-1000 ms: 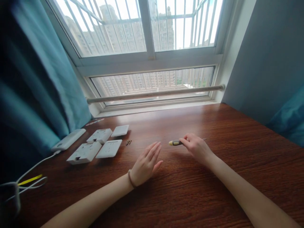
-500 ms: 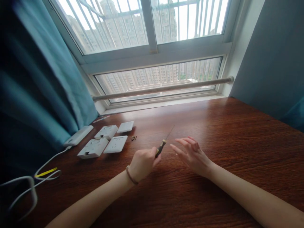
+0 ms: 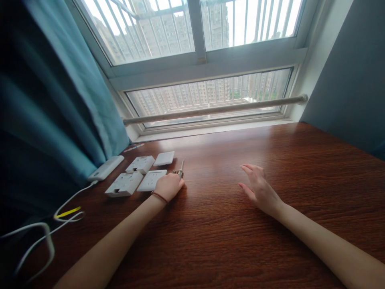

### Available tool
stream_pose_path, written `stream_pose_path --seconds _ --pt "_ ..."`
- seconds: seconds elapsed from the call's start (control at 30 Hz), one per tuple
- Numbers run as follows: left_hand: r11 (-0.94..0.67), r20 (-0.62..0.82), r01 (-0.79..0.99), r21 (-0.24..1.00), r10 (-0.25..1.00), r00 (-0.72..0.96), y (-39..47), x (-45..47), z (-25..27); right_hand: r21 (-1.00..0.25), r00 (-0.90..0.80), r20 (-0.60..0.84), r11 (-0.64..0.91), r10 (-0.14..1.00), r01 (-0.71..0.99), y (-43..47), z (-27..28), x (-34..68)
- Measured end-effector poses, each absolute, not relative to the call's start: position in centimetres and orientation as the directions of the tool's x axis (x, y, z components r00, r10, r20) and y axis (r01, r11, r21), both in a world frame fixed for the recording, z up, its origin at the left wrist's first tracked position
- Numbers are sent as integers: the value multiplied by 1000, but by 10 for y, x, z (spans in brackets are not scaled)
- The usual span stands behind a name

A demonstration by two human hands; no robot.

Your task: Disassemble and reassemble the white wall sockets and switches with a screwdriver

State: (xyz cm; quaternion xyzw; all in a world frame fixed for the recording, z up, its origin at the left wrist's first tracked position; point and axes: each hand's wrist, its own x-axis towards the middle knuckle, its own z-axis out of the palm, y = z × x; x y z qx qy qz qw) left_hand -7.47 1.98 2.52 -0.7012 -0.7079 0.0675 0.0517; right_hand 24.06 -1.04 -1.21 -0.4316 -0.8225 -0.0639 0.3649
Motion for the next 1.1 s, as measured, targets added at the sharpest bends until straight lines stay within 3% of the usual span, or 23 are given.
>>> stream_pose_path --seconds 0.9,1.0,1.1 --pt "30 -10 986 -164 999 -32 10 -73 36 -315 -348 612 623 710 716 -9 -13 240" --pt "26 44 987 -161 999 -19 2 -67 41 -385 -303 626 622 719 682 -11 -13 239" --pt "-125 105 990 -59 986 131 -11 -53 39 -565 -196 553 537 810 626 -19 -10 234"
